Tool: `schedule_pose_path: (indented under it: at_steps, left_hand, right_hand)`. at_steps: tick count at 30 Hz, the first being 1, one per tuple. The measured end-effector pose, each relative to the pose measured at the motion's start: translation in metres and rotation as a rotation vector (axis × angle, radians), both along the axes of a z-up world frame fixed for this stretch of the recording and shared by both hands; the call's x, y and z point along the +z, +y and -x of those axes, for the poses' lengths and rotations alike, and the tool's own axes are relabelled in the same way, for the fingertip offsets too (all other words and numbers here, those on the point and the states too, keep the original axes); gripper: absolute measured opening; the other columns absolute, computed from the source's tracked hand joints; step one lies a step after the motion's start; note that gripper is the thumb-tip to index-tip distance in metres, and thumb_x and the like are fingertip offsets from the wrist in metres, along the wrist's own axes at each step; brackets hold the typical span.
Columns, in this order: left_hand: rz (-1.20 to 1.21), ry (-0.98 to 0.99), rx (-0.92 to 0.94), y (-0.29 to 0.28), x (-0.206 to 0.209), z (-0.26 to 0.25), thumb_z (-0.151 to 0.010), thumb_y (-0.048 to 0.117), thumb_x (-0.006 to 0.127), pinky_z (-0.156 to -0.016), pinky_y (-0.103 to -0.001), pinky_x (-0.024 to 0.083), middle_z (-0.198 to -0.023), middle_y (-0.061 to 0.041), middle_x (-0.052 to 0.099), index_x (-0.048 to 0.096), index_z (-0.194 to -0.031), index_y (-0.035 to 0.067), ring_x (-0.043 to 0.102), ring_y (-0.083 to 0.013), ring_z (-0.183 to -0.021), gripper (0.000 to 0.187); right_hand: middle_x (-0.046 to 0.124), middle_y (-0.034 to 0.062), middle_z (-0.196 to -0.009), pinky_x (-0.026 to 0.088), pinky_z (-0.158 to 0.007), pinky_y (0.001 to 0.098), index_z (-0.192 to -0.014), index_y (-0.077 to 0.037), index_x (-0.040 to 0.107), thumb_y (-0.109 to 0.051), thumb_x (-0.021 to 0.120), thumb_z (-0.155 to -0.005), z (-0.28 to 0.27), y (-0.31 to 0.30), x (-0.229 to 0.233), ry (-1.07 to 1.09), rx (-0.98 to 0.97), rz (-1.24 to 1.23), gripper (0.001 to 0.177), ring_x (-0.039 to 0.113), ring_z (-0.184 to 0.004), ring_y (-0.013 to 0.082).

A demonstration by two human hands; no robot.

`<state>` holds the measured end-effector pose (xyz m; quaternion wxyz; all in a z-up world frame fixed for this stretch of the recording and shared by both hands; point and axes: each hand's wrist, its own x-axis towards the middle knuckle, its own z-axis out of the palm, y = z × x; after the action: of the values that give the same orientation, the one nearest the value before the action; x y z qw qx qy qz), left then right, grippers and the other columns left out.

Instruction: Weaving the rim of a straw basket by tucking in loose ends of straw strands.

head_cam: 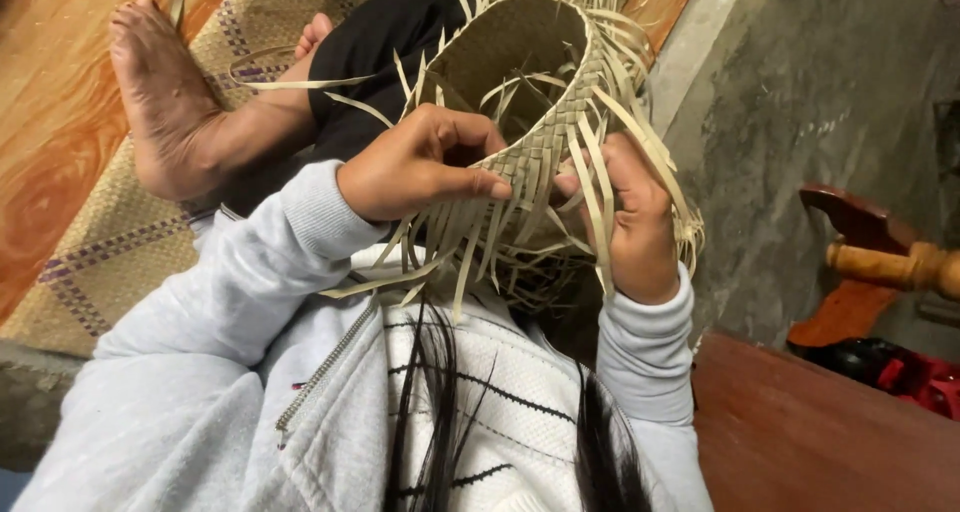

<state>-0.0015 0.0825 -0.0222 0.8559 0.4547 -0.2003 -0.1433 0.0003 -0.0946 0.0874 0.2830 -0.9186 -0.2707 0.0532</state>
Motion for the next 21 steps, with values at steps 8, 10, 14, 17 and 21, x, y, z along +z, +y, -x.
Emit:
schedule_pose_path:
  at_steps: [8,10,14,17,21]
  left_hand:
    - [-0.017,-0.113,0.041,-0.005,-0.001,0.007,-0.076,0.010,0.068,-0.057,-0.023,0.040,-0.063,-0.005,0.052,0.062,-0.077,0.000,0.045,-0.0095,-0.060,0.012]
    - [-0.035,-0.135,0.075,-0.003,-0.001,0.007,-0.076,0.011,0.068,-0.059,-0.025,0.041,-0.065,-0.005,0.052,0.061,-0.079,0.000,0.046,-0.0110,-0.062,0.013]
    - [-0.037,-0.195,0.096,-0.007,-0.002,0.007,-0.078,0.013,0.065,-0.061,-0.028,0.040,-0.064,-0.006,0.049,0.060,-0.078,0.001,0.046,-0.0129,-0.063,0.013]
    - [-0.061,-0.230,0.132,-0.012,-0.002,0.007,-0.079,0.013,0.064,-0.061,-0.028,0.040,-0.065,-0.006,0.048,0.060,-0.079,0.002,0.047,-0.0144,-0.063,0.012]
    - [-0.083,-0.267,0.162,-0.010,0.008,0.007,-0.078,0.012,0.066,-0.061,-0.028,0.039,-0.066,-0.005,0.047,0.060,-0.080,0.003,0.046,-0.0138,-0.064,0.011]
  right_hand:
    - [0.044,0.0151,-0.076,0.043,-0.065,0.0375,-0.088,0.006,0.048,-0.014,0.045,-0.091,0.000,-0.006,-0.010,-0.118,0.194,0.141,0.021,0.048,-0.070,0.0300]
    - [0.043,0.0155,-0.077,0.043,-0.063,0.0378,-0.088,0.008,0.048,-0.011,0.043,-0.091,-0.001,0.000,-0.009,-0.138,0.230,0.148,0.019,0.048,-0.070,0.0312]
    - [0.046,0.0184,-0.074,0.044,-0.063,0.0387,-0.087,0.007,0.051,0.000,0.057,-0.082,0.005,-0.002,-0.003,-0.083,0.136,0.108,0.010,0.051,-0.067,0.0369]
    - [0.049,0.0185,-0.074,0.045,-0.067,0.0377,-0.086,0.006,0.053,0.002,0.060,-0.078,0.009,0.014,0.007,-0.015,0.082,0.058,0.012,0.054,-0.070,0.0340]
    - [0.051,0.0138,-0.074,0.045,-0.074,0.0338,-0.088,0.004,0.051,0.006,0.062,-0.078,0.006,0.017,0.010,0.102,-0.006,-0.186,0.015,0.053,-0.074,0.0198]
